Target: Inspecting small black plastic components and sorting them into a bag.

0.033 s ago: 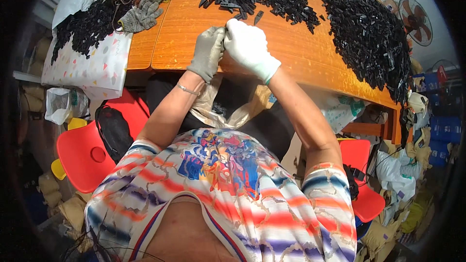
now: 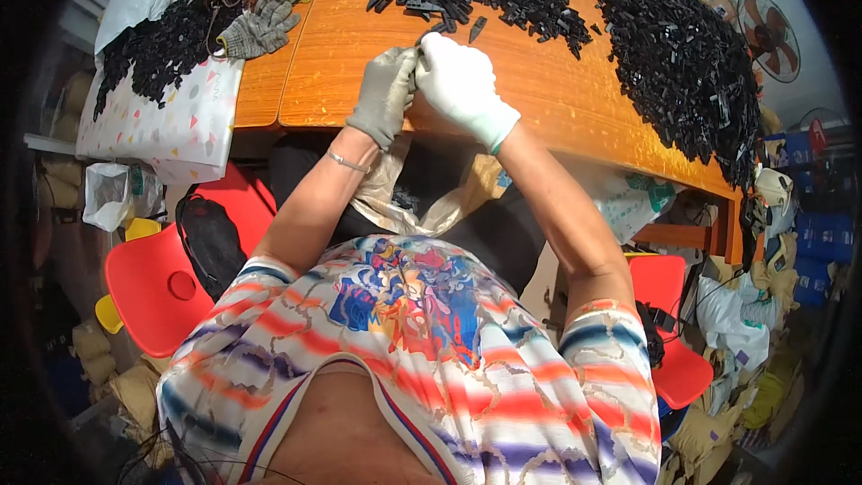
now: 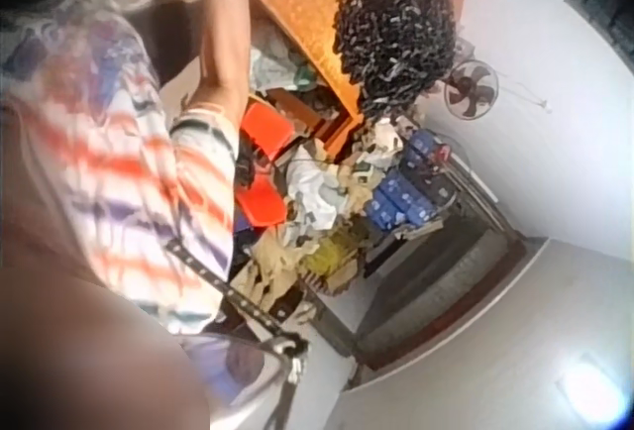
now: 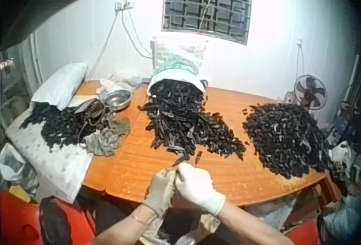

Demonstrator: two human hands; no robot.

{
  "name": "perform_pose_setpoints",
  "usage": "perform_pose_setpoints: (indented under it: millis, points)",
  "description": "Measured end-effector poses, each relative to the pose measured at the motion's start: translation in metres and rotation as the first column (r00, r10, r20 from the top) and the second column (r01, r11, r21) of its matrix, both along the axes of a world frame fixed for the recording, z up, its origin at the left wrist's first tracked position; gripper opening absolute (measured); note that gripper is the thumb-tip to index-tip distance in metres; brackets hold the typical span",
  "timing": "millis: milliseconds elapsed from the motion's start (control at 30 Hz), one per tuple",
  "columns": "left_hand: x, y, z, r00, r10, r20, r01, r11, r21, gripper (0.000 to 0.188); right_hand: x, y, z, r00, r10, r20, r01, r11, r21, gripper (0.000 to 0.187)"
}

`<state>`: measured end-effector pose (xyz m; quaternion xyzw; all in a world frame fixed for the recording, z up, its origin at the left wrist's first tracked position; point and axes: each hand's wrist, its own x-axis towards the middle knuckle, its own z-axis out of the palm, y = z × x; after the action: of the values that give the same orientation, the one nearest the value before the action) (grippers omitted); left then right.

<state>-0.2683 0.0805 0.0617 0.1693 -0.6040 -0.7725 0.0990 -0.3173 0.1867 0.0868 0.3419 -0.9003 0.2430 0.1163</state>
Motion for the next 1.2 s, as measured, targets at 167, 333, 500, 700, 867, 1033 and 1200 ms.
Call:
perform_pose_setpoints:
  millis: [167, 333, 500, 700, 867, 1033, 1200]
  points:
    - [-0.007, -0.009, 0.001, 0.974, -0.227, 0.001, 0.225, 0.969, 0.103, 0.022, -0.001, 0.007, -0.002, 0.941, -0.148, 0.303, 0.176, 0.982, -0.067, 0.021]
    - [0.006, -0.007, 0.010, 0.946, -0.324, -0.003, 0.324, 0.946, -0.027, 0.028, -0.022, 0.036, -0.024, 0.860, -0.023, 0.510, 0.238, 0.901, -0.362, 0.033]
    - [0.023, -0.013, -0.018, 0.962, -0.271, 0.018, 0.267, 0.956, 0.125, 0.024, 0.006, 0.055, -0.005, 0.393, 0.445, 0.804, 0.348, 0.738, -0.579, 0.026]
    - [0.034, 0.001, -0.010, 0.947, -0.314, -0.074, 0.321, 0.895, 0.310, 0.021, 0.017, 0.053, -0.019, 0.414, 0.481, 0.773, 0.310, 0.723, -0.617, 0.027]
    - [0.056, -0.003, -0.016, 0.922, -0.363, -0.135, 0.387, 0.856, 0.342, 0.020, 0.029, 0.037, -0.027, 0.612, 0.395, 0.685, 0.238, 0.734, -0.636, 0.020]
    - [0.088, -0.016, -0.016, 0.838, -0.483, 0.255, 0.521, 0.846, -0.108, 0.025, 0.028, 0.055, -0.011, 0.431, 0.273, 0.860, -0.032, 0.957, -0.288, 0.019]
    - [0.098, -0.033, -0.010, 0.884, -0.393, 0.255, 0.411, 0.389, -0.825, 0.026, -0.018, 0.076, -0.012, 0.599, 0.127, 0.791, 0.159, 0.949, -0.273, 0.018]
